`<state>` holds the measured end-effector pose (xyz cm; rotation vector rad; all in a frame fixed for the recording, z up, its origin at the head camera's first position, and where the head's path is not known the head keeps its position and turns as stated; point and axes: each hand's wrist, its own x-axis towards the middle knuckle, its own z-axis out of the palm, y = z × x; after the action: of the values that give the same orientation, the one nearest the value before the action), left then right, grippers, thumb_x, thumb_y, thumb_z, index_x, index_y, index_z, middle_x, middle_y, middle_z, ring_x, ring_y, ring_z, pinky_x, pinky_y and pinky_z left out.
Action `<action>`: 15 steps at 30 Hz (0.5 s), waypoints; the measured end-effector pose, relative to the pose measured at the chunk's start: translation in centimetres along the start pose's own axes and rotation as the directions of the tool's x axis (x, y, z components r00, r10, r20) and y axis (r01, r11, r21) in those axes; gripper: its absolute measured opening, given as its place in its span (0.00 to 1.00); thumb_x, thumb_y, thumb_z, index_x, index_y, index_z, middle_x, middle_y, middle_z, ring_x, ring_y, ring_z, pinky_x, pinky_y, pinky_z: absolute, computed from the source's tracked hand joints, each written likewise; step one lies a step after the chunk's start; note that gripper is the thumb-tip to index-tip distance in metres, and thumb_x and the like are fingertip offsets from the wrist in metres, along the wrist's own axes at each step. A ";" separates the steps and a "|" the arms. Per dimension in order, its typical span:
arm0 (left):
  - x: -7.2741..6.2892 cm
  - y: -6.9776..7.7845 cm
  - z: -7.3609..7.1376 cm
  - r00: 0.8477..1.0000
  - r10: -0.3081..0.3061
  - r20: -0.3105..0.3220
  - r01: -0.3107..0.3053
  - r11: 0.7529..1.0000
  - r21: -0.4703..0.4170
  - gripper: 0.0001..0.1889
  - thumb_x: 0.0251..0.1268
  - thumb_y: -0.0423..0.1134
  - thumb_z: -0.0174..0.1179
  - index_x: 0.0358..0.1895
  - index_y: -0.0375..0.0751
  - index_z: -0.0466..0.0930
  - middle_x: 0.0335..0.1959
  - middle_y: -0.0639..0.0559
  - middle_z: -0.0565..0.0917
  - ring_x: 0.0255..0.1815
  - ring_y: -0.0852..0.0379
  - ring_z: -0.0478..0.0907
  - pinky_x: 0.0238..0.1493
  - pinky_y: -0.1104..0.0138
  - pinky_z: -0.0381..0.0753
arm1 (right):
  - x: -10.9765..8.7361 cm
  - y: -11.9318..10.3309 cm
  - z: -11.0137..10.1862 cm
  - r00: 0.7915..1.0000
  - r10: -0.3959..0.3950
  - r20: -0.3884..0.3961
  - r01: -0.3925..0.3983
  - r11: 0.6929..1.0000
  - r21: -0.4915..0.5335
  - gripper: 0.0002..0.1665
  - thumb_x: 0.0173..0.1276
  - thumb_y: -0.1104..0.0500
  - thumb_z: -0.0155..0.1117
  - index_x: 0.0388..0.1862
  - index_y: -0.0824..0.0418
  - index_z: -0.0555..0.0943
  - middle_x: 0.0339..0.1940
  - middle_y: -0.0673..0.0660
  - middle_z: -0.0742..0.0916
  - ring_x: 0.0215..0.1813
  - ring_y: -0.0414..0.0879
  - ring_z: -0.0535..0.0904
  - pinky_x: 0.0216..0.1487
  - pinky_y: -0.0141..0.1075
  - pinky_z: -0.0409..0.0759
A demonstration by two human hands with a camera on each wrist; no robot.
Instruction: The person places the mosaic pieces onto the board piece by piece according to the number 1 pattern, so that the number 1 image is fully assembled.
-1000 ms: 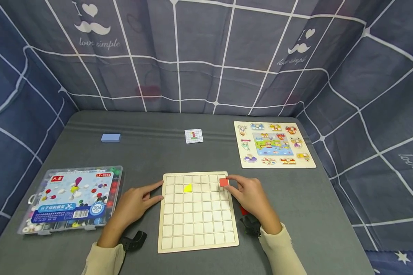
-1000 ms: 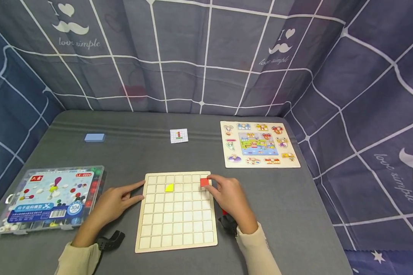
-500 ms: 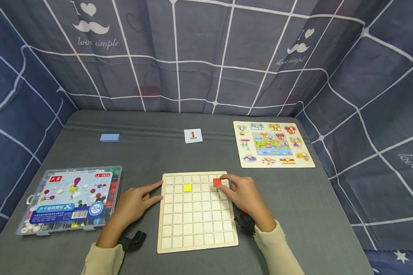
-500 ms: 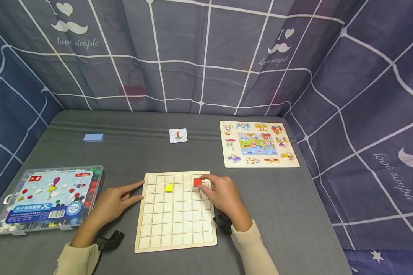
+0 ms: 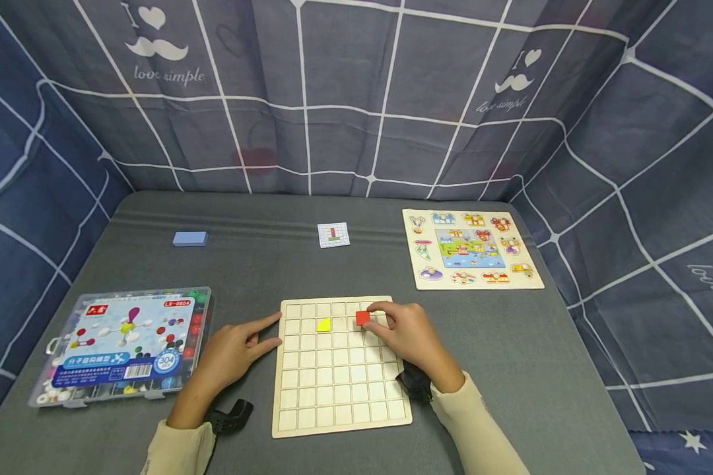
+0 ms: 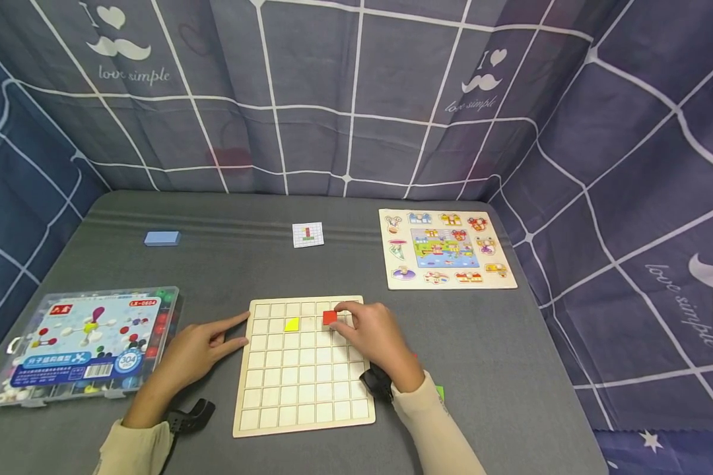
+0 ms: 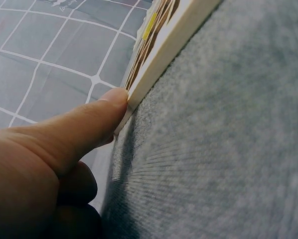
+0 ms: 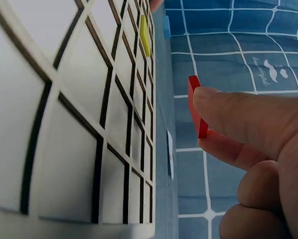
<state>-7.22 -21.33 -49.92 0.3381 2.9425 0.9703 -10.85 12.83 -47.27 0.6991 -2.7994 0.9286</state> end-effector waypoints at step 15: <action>0.0 0.1 -0.1 1.000 -0.011 0.011 0.011 1.000 -0.005 0.28 0.67 0.53 0.69 0.69 0.55 0.79 0.14 0.61 0.64 0.15 0.65 0.53 0.20 0.68 0.57 | 0.6 -0.5 1.8 0.998 0.011 0.066 -0.013 0.999 0.029 0.13 0.62 0.51 0.79 0.43 0.52 0.89 0.13 0.38 0.64 0.18 0.30 0.55 0.21 0.29 0.57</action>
<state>-7.19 -21.36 -49.79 0.3253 2.9290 0.9709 -11.07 11.20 -48.34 0.7302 -2.8553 0.9685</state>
